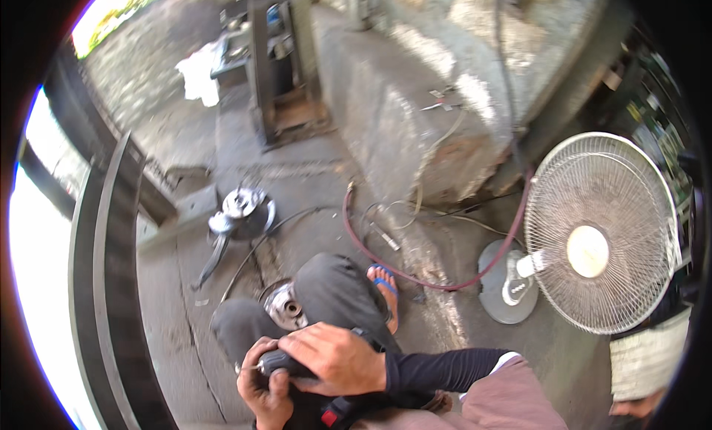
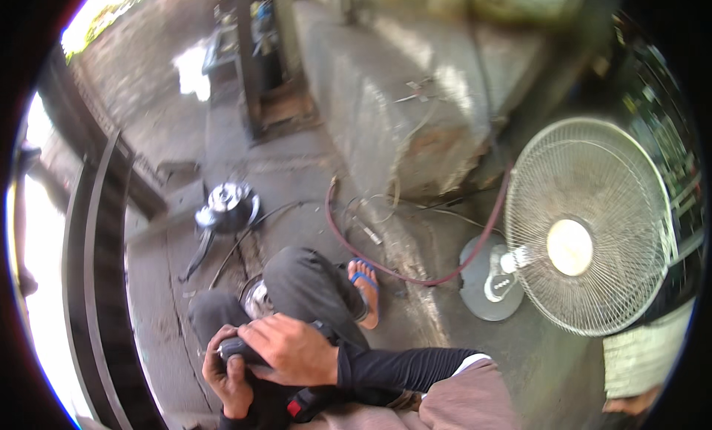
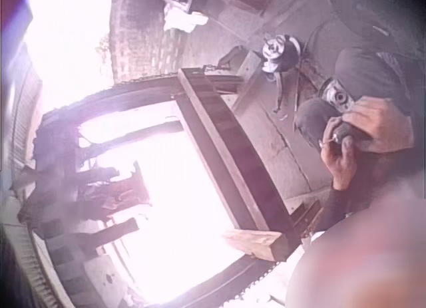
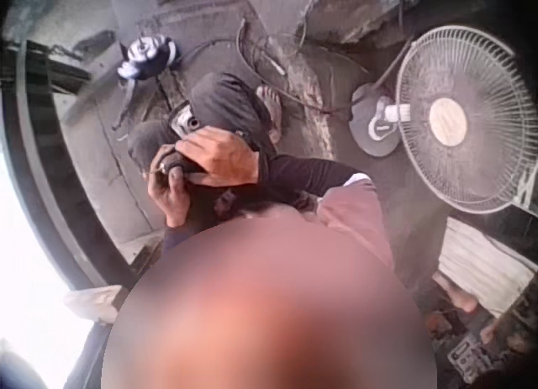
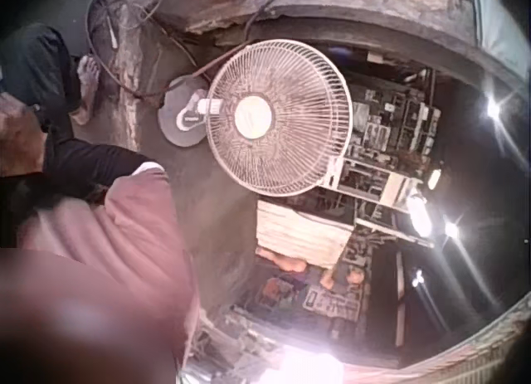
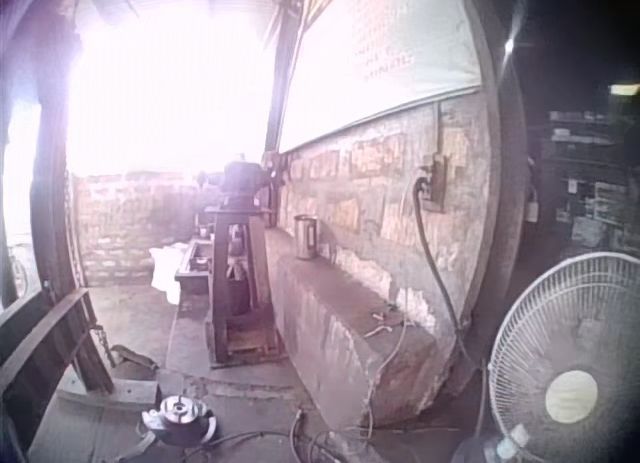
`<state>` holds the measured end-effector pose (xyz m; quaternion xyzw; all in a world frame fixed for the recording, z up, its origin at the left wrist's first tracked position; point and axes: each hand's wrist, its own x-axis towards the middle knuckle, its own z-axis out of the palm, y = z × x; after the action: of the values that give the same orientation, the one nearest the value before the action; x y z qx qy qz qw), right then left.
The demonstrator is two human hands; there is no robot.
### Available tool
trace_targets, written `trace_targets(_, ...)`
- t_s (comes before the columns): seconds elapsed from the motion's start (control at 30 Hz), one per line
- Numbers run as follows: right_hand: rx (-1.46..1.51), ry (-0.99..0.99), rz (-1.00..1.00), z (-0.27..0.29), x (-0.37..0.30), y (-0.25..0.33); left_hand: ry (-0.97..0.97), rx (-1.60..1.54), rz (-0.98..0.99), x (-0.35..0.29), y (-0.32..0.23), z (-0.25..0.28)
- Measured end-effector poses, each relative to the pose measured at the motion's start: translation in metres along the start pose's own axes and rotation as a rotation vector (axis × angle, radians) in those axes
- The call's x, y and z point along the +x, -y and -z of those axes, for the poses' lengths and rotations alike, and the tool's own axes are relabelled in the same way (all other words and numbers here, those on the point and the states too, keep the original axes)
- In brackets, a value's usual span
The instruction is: The person sits on the workshop floor and uses a cordless drill to remove bolts from a brake drum. They swap drill bits and continue unscrewing fasteners from the drum hub.
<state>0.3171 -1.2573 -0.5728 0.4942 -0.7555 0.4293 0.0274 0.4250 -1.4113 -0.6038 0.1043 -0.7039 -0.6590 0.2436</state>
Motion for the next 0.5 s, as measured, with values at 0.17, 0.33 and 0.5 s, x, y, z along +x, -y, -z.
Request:
trace_targets(0.17,0.080,-0.231,-0.366,0.034,-0.095,0.027,-0.087,-0.307,0.209,-0.018,-0.001,-0.029)
trace_targets(0.33,0.300,-0.040,-0.758,0.026,-0.157,0.053,-0.189,-0.463,0.322,-0.012,-0.011,-0.029)
trace_targets(0.5,0.735,0.034,-0.709,0.012,-0.107,0.038,-0.147,-0.723,0.307,0.006,-0.037,-0.031)
